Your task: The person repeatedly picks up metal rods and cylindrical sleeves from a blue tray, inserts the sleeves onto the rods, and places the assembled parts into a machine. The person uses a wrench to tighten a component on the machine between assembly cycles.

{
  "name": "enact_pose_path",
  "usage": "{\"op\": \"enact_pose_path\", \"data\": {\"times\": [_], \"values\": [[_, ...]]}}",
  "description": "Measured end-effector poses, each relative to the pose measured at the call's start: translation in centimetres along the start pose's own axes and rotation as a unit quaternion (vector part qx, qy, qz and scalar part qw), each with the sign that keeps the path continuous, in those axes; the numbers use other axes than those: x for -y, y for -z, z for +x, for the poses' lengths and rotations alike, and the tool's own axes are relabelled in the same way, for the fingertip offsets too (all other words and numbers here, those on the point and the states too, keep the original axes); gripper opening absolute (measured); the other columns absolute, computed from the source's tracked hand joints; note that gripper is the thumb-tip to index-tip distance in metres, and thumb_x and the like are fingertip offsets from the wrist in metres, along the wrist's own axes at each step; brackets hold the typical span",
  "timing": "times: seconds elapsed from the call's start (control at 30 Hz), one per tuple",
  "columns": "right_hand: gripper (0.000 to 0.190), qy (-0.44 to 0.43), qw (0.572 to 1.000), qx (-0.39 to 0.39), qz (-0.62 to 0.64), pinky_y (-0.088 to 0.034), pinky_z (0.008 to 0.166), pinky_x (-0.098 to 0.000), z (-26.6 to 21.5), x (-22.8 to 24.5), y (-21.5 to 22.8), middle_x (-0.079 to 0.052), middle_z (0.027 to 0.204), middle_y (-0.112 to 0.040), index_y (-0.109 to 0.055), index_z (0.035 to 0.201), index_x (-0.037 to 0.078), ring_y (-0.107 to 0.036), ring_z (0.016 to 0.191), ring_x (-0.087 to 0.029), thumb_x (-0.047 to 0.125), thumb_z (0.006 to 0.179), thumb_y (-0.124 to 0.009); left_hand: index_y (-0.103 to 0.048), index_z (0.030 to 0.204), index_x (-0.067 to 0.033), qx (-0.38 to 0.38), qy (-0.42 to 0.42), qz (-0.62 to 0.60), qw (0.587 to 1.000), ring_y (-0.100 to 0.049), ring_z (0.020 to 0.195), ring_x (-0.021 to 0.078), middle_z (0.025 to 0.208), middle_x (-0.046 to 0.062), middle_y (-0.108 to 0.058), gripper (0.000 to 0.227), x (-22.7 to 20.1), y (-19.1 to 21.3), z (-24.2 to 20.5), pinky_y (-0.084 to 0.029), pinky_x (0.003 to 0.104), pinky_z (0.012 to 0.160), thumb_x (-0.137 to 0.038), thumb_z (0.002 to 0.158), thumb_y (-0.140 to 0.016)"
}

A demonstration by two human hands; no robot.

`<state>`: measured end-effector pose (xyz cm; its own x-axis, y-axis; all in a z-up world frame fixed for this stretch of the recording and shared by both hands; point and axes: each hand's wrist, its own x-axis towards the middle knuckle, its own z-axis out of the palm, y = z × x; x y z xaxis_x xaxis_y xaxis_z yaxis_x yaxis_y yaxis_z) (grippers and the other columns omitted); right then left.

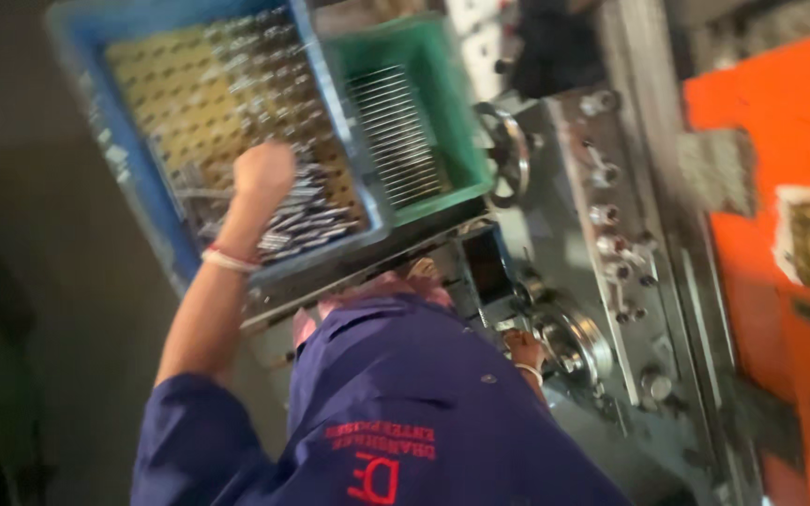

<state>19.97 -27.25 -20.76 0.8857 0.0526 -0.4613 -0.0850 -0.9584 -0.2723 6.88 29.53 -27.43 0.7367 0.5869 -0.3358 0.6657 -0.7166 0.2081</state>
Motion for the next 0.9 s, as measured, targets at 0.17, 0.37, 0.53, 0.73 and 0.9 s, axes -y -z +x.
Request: {"op": "enact_pose_path", "data": {"times": [0.17, 0.37, 0.53, 0.73, 0.9], "values": [[0.034, -0.034, 0.999, -0.016, 0.025, -0.054, 0.075, -0.0477, -2.5, -1.2, -0.1, -0.019, 0.092, -0.075, -0.079, 0.099, 0.014, -0.073, 0.087, -0.038, 0.042, 0.082, -0.068, -0.076, 0.098, -0.0027, 0.084, -0.072, -0.005, 0.994, -0.072, 0.090, 0.0439, 0.094, 0.026, -0.073, 0.034, 2.4, 2.2, 0.4, -0.057, 0.054, 0.078, -0.033, 0.089, -0.063], [0.036, -0.169, 0.984, -0.004, 0.057, -0.056, 0.081, -0.0487, -5.0, -4.7, -1.9, -0.021, 0.093, -0.075, -0.079, 0.098, 0.013, -0.073, 0.090, -0.041, 0.042, 0.085, -0.064, -0.063, 0.118, -0.0098, 0.142, -0.117, 0.024, 0.983, -0.068, 0.102, 0.0455, 0.118, 0.024, -0.066, 0.041, 2.3, 4.7, -0.2, -0.055, 0.055, 0.085, -0.039, 0.090, -0.064], [0.037, -0.164, 0.985, -0.017, 0.055, -0.054, 0.082, -0.0519, -5.7, -8.0, -4.2, -0.021, 0.094, -0.074, -0.079, 0.093, 0.011, -0.070, 0.092, -0.044, 0.042, 0.092, -0.058, -0.058, 0.109, -0.0085, -0.056, -0.205, 0.093, 0.973, -0.066, 0.100, 0.0394, 0.112, 0.017, -0.061, 0.024, 1.3, 6.8, -4.0, -0.053, 0.051, 0.087, -0.032, 0.104, -0.056], [0.036, -0.206, 0.974, -0.045, 0.078, -0.055, 0.080, -0.0511, -6.2, -9.1, -4.9, -0.023, 0.092, -0.073, -0.079, 0.093, 0.010, -0.070, 0.092, -0.044, 0.041, 0.086, -0.063, -0.053, 0.123, -0.0005, -0.074, -0.130, -0.206, 0.967, -0.064, 0.090, 0.0308, 0.106, 0.017, -0.062, 0.019, -4.1, 12.9, -5.1, -0.051, 0.044, 0.077, -0.018, 0.120, -0.047], [0.035, -0.223, 0.969, -0.030, 0.102, -0.056, 0.078, -0.0498, -5.4, -7.4, -3.8, -0.022, 0.089, -0.074, -0.079, 0.098, 0.012, -0.073, 0.088, -0.041, 0.040, 0.085, -0.063, -0.055, 0.123, -0.0020, -0.022, -0.127, -0.477, 0.870, -0.063, 0.095, 0.0210, 0.110, 0.013, -0.061, 0.018, -12.8, 14.3, -4.4, -0.054, 0.038, 0.086, -0.011, 0.108, -0.049]]}}
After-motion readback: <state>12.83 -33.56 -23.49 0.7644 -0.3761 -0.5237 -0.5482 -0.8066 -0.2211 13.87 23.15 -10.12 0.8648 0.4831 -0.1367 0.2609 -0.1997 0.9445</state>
